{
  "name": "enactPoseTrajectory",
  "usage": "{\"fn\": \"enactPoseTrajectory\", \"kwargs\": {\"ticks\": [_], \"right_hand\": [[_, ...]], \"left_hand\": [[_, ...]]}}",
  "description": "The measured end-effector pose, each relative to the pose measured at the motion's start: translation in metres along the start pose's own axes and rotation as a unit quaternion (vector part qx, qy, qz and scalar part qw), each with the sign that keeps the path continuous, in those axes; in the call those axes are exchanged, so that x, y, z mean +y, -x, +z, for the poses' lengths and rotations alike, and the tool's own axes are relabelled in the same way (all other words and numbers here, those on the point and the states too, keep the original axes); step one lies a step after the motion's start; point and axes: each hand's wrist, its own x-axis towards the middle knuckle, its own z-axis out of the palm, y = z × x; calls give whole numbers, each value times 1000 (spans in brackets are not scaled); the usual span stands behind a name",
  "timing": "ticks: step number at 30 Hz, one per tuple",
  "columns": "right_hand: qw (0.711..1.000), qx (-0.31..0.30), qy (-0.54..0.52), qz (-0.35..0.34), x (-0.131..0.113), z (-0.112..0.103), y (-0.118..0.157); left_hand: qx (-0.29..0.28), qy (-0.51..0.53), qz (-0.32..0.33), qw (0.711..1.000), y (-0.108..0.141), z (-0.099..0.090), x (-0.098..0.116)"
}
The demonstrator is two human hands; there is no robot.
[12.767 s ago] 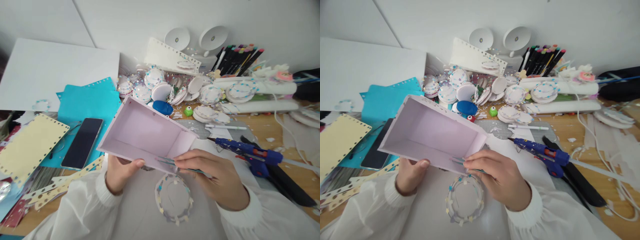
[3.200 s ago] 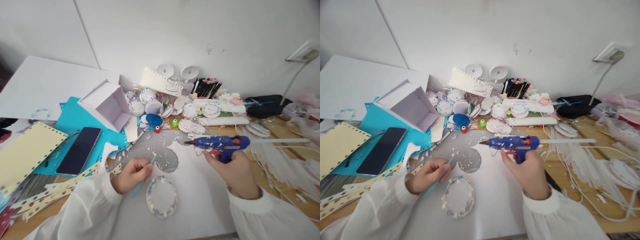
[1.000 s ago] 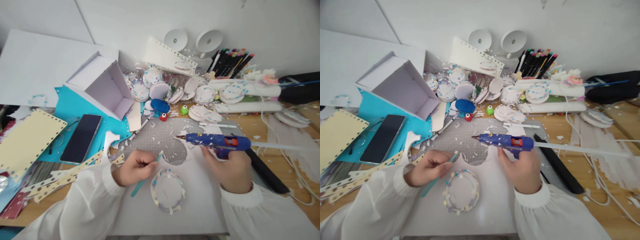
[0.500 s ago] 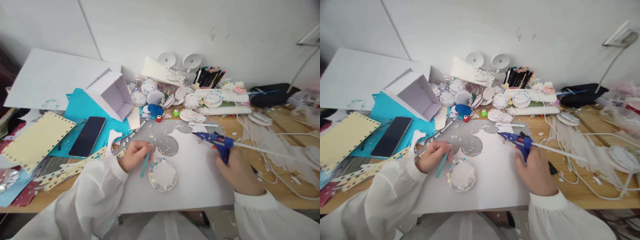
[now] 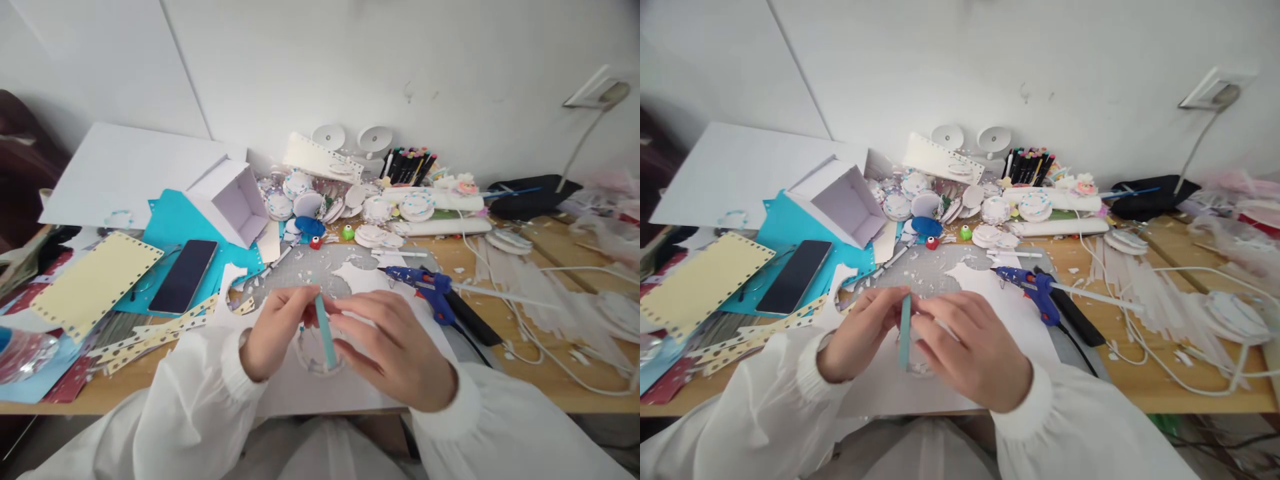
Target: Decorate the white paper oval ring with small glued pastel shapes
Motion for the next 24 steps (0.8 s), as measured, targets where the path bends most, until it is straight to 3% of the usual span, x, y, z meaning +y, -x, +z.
{"fn": "enactPoseTrajectory", "kwargs": {"ticks": [6,8,12,16,19,24], "right_hand": [[991,89,-5,-102,13,32,-15],[988,119,-13,-100,19,38,-13],[970,196,-130,55,32,51,-3],[888,265,-288,241,38,60,5],[832,261,-369,321,40,62,7],[787,202,-449,372,39,59,10]], "left_hand": [[15,-66,10,998,1,3,-7],[4,-83,15,996,0,0,-5],[-13,-132,71,989,-8,-17,-8],[35,-140,151,978,-27,-41,-26],[10,-93,200,975,-42,-53,-43],[-106,-127,246,955,-46,-60,-48]]}}
